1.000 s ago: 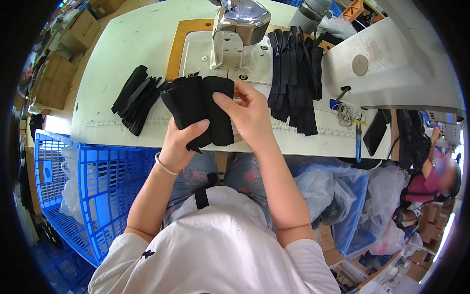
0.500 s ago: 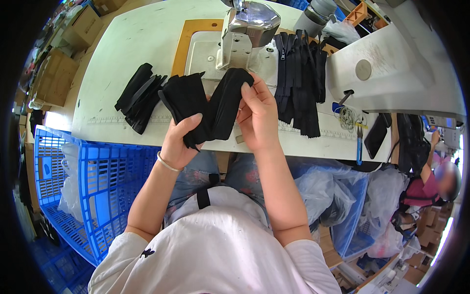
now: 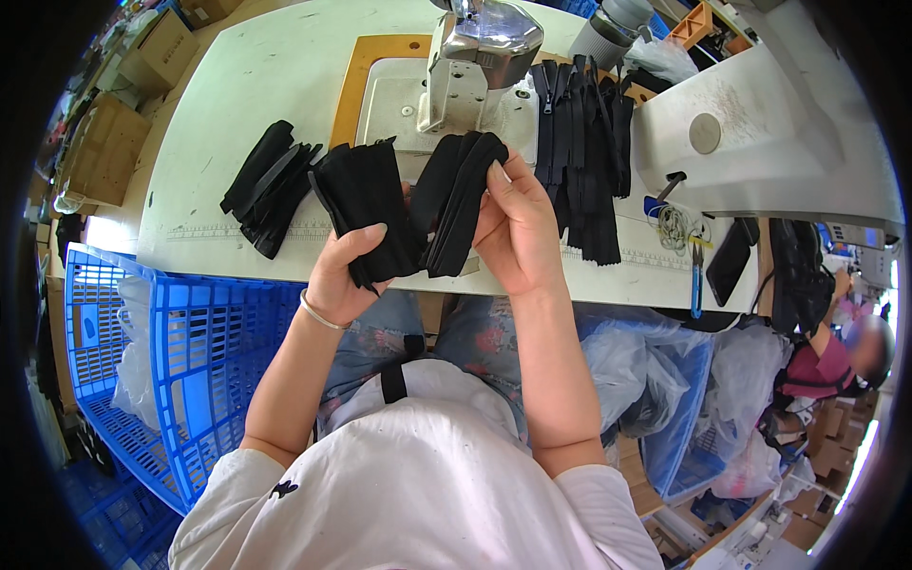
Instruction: Inspecting and sorting black fabric shoe upper components at a manufacturing workstation.
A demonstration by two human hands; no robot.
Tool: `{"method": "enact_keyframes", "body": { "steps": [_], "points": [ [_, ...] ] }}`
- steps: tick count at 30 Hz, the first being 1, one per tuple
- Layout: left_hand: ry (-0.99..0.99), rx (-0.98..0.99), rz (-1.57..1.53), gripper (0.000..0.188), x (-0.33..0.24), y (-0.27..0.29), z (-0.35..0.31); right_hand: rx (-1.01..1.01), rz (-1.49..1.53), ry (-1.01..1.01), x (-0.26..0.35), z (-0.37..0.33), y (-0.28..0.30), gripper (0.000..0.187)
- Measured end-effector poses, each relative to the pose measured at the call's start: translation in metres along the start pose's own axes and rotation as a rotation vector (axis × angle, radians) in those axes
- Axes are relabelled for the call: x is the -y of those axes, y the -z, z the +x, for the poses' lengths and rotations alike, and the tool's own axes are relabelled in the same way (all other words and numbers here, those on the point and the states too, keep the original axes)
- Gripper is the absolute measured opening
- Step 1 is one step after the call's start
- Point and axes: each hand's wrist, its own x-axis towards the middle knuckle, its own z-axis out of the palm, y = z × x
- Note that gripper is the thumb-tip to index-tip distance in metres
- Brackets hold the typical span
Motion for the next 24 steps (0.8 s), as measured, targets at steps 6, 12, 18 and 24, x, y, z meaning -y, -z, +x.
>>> {"method": "enact_keyframes", "body": {
  "steps": [6,12,18,24],
  "points": [
    [0.006,0.143,-0.169,0.062,0.003,0.002,0.001,0.054,0.045,0.049,0.014,0.001,0.014,0.028],
    [0.007,0.132,-0.189,0.061,0.001,-0.002,0.000,0.159,0.058,-0.014,0.019,-0.002,0.001,0.031],
    [0.029,0.112,-0.078,0.059,0.003,0.001,0.001,-0.101,-0.665,0.116,-0.023,0.001,-0.035,0.030],
    [0.113,0.125,-0.056,0.056,-0.004,-0.001,-0.001,-0.087,-0.831,0.135,-0.019,0.006,-0.033,0.023]
  ]
}}
